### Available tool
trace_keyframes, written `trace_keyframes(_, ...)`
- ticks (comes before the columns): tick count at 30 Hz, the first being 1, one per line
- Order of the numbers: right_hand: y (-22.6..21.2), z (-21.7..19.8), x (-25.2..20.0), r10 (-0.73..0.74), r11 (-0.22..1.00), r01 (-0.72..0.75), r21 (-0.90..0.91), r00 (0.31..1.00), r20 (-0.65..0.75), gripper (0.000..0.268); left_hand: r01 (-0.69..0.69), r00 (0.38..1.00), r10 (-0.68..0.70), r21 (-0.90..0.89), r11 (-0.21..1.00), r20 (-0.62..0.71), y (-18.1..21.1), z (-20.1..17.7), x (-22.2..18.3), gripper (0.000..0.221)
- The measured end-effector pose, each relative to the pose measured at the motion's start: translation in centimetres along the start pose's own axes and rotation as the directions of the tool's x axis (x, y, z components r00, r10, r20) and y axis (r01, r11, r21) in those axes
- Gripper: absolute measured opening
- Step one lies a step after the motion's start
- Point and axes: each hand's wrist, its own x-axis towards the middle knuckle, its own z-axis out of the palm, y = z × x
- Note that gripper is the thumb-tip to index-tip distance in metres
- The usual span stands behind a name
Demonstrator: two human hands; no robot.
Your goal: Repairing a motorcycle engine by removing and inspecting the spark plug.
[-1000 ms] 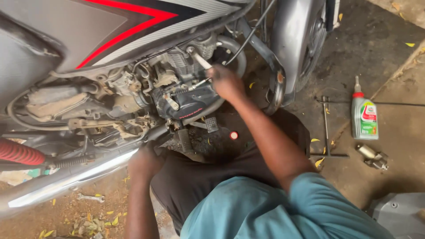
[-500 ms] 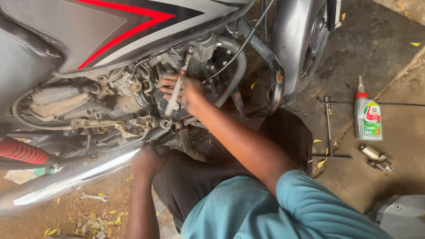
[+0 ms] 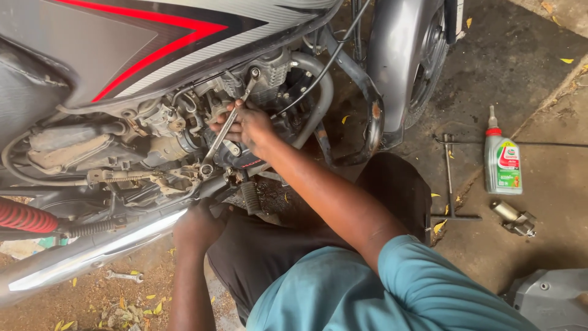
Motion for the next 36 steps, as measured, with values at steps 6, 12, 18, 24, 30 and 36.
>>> trace_keyframes(6, 2.7, -5.4, 2.2, -0.183, 0.89, 0.12, -0.44, 0.977, -0.104, 0.021, -0.015, 1.0, 0.015, 0.006, 1.0, 0.005, 0.0, 0.1, -0.1, 0.058)
trace_keyframes(12, 0.5, -4.0, 0.2, -0.07, 0.898, 0.0, -0.441, 0.987, -0.142, 0.028, -0.013, 1.0, 0.013, 0.034, 0.999, 0.008, -0.2, 0.4, -0.4, 0.06)
trace_keyframes(18, 2.3, -17.6, 8.1, -0.544, 0.14, 0.642, -0.754, 0.686, 0.484, 0.037, 0.007, 0.999, -0.006, -0.042, 0.999, 0.034, -1.2, 0.6, -0.2, 0.06)
trace_keyframes(24, 0.3, -11.0, 0.3, -0.52, 0.458, 0.162, -0.874, 0.846, -0.116, 0.05, -0.053, 0.998, 0.05, -0.054, 0.997, -0.046, -1.4, 0.2, 0.4, 0.053)
trace_keyframes(30, 1.1, -2.5, -1.9, -0.155, 0.952, 0.075, -0.297, 0.955, -0.254, 0.026, -0.032, 0.999, 0.032, -0.066, 0.997, 0.002, -1.9, 0.0, 1.2, 0.052)
trace_keyframes(36, 1.1, 1.9, 0.1, 0.027, 0.984, 0.002, 0.176, 0.986, -0.162, 0.035, 0.004, 1.0, -0.002, -0.101, 0.995, 0.026, -1.9, -0.2, 0.9, 0.048)
